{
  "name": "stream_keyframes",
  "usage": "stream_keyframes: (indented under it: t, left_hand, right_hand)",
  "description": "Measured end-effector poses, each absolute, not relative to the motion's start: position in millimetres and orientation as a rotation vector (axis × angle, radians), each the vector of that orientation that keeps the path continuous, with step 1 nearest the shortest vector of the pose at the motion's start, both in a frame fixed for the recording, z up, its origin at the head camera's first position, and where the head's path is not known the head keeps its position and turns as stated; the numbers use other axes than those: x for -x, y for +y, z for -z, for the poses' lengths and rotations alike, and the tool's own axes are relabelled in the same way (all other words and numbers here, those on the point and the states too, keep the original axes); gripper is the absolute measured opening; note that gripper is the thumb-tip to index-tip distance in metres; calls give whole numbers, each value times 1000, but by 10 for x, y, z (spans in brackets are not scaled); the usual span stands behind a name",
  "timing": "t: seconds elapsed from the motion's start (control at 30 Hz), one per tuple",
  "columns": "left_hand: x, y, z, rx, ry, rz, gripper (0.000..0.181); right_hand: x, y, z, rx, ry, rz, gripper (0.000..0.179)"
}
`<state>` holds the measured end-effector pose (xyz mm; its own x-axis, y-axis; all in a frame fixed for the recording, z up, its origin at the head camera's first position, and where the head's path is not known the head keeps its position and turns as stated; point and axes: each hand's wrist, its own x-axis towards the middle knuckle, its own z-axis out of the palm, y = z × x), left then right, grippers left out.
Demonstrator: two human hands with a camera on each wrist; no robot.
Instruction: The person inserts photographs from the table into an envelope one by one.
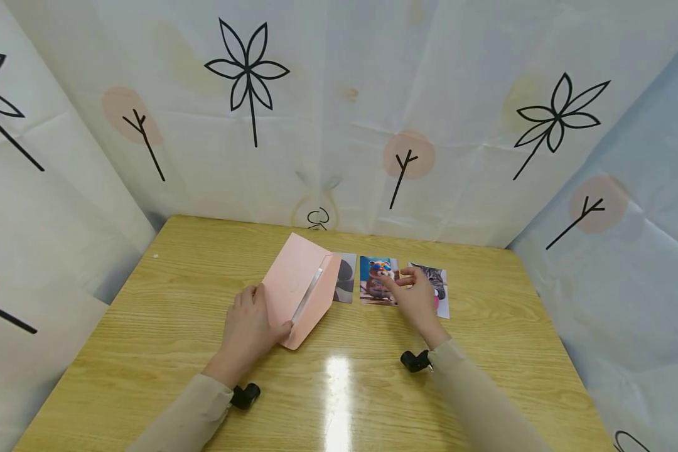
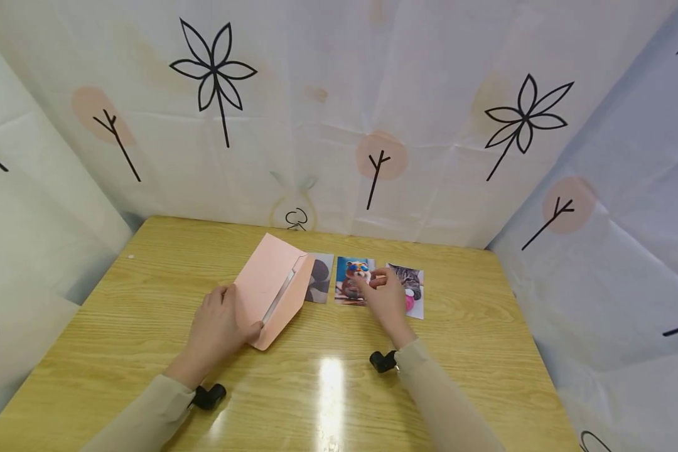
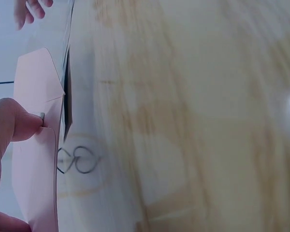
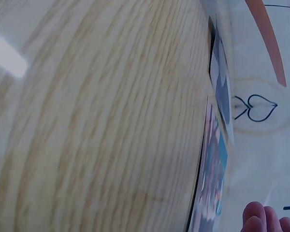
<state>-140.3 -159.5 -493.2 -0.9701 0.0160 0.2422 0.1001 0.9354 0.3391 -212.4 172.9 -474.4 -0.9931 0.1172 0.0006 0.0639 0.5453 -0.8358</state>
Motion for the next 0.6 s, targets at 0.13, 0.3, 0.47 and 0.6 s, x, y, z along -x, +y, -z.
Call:
stream_keyframes:
  t: [0.13, 0.3, 0.47, 0.6]
  left_hand:
    - [1396, -1609, 4938, 89, -2849, 509, 101]
    - [1387, -1637, 4934, 89, -2854, 506, 102]
    - [1378, -1661, 4919, 85, -2851, 512, 101]
    - [1377, -1676, 4922, 82, -2840, 520, 99]
  right_hand:
    - [2112, 1834, 4756, 188, -2751, -1409, 76]
    - [2139, 1971, 4798, 229, -2755, -1359, 69]
    - [2187, 2110, 4854, 298, -2726, -1312, 74]
    - [2222, 2207, 4877, 377, -2708, -1301, 79]
